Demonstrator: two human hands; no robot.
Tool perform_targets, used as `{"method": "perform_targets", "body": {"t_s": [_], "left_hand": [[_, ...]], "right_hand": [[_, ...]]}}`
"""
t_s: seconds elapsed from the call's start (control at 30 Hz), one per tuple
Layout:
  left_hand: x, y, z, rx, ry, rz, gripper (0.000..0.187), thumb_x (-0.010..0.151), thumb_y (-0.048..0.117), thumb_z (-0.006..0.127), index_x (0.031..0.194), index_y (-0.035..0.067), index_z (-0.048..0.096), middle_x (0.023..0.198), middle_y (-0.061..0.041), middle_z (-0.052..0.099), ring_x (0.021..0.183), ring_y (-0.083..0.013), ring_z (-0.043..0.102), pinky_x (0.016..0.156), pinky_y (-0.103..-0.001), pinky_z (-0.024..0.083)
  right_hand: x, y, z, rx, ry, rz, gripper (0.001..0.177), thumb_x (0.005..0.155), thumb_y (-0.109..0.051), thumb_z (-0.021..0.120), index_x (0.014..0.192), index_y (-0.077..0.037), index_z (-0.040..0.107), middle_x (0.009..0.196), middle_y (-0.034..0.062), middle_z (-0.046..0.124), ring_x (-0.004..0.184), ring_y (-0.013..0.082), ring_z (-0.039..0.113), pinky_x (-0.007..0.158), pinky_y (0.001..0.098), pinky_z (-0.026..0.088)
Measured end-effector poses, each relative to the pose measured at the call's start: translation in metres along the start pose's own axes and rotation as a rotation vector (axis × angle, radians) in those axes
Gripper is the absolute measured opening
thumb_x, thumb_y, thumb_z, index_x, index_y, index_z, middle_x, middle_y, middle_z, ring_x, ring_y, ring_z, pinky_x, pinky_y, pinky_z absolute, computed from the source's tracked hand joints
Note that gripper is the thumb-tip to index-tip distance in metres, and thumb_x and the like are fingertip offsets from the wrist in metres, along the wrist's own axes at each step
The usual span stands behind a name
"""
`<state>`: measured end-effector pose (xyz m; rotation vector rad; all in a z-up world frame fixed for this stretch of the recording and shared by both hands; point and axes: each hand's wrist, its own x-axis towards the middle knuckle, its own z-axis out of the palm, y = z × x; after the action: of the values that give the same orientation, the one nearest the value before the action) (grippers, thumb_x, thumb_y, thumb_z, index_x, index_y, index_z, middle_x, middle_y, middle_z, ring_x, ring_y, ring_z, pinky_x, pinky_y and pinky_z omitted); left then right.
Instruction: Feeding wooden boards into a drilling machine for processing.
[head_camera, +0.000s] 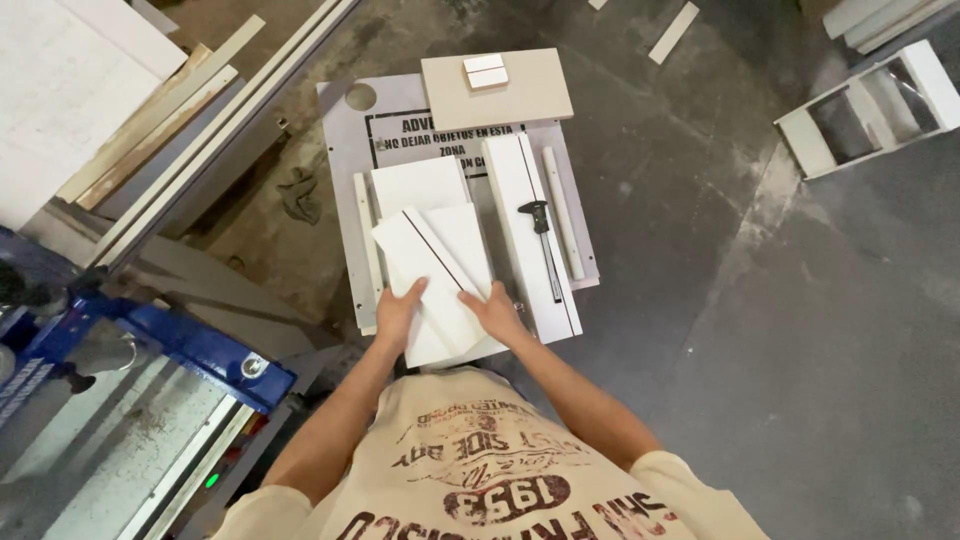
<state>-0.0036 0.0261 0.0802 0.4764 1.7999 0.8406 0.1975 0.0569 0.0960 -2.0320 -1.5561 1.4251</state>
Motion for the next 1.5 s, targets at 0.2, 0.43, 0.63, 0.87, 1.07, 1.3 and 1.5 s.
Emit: {"method": "perform_targets", "body": {"t_s": [0.2,0.43,0.63,0.87,1.07,1.3,1.5], "left_hand": [[0.009,0.02,-0.019,-0.029,0.073,-0.007,0.077,0.083,0.05,0.084,0.13,-0.006,0.06,0.121,-0.029,0.066,0.118,-0.041,0.064,0.098,-0.05,0.052],[0.022,0.008,-0.028,-0.067,0.137,0.006,0.075,0.08,0.053,0.088,0.122,-0.003,0.063,0.114,-0.025,0.068,0.113,-0.0385,0.067,0.092,-0.049,0.054],[0.036,-0.013,-0.033,-0.074,0.14,-0.012,0.072,0.078,0.054,0.09,0.118,-0.001,0.064,0.109,-0.022,0.069,0.107,-0.0354,0.068,0.088,-0.046,0.056],[0.035,-0.02,-0.038,-0.1,0.125,0.008,0.07,0.076,0.052,0.092,0.11,-0.002,0.064,0.102,-0.021,0.069,0.1,-0.0344,0.069,0.082,-0.044,0.056],[0.038,-0.028,-0.04,-0.112,0.144,0.013,0.066,0.076,0.051,0.093,0.106,0.0,0.065,0.098,-0.02,0.07,0.096,-0.0326,0.07,0.078,-0.043,0.056],[0.032,-0.018,-0.041,-0.041,0.133,0.034,0.07,0.077,0.054,0.091,0.107,-0.004,0.063,0.102,-0.026,0.069,0.103,-0.0407,0.069,0.083,-0.047,0.055],[0.047,-0.039,-0.025,-0.064,0.138,0.046,0.071,0.076,0.056,0.092,0.106,-0.003,0.064,0.1,-0.025,0.07,0.101,-0.0389,0.069,0.082,-0.047,0.055]], "right_hand": [[0.038,0.01,-0.025,-0.365,0.603,-0.669,0.069,0.074,-0.052,0.086,0.123,-0.007,0.068,0.115,0.0196,0.065,0.103,0.0412,0.066,0.088,0.0521,0.053],[0.049,-0.006,-0.085,-0.397,0.277,0.075,0.124,0.075,-0.056,0.082,0.166,-0.014,0.009,0.155,0.031,0.033,0.138,0.0494,0.045,0.109,0.0632,0.04],[0.096,0.03,-0.07,-0.571,0.298,0.128,0.125,0.069,-0.057,0.081,0.165,-0.019,0.011,0.147,0.0234,0.043,0.132,0.0443,0.052,0.101,0.0601,0.046],[0.108,0.064,-0.082,-0.449,0.364,0.051,0.12,0.067,-0.057,0.084,0.163,-0.021,0.023,0.145,0.0212,0.047,0.13,0.0433,0.054,0.102,0.062,0.045],[0.105,0.058,-0.071,-0.488,0.359,0.106,0.119,0.073,-0.058,0.08,0.165,-0.018,0.017,0.148,0.0204,0.044,0.135,0.0411,0.051,0.105,0.0606,0.043],[0.077,-0.007,-0.073,-0.595,0.268,0.139,0.135,0.072,-0.057,0.085,0.166,-0.018,-0.003,0.15,0.0253,0.037,0.138,0.0455,0.044,0.104,0.065,0.041],[0.091,0.006,-0.067,-0.654,0.268,0.197,0.131,0.074,-0.051,0.084,0.166,-0.022,-0.004,0.149,0.0247,0.038,0.137,0.0459,0.045,0.103,0.0619,0.041]]}}
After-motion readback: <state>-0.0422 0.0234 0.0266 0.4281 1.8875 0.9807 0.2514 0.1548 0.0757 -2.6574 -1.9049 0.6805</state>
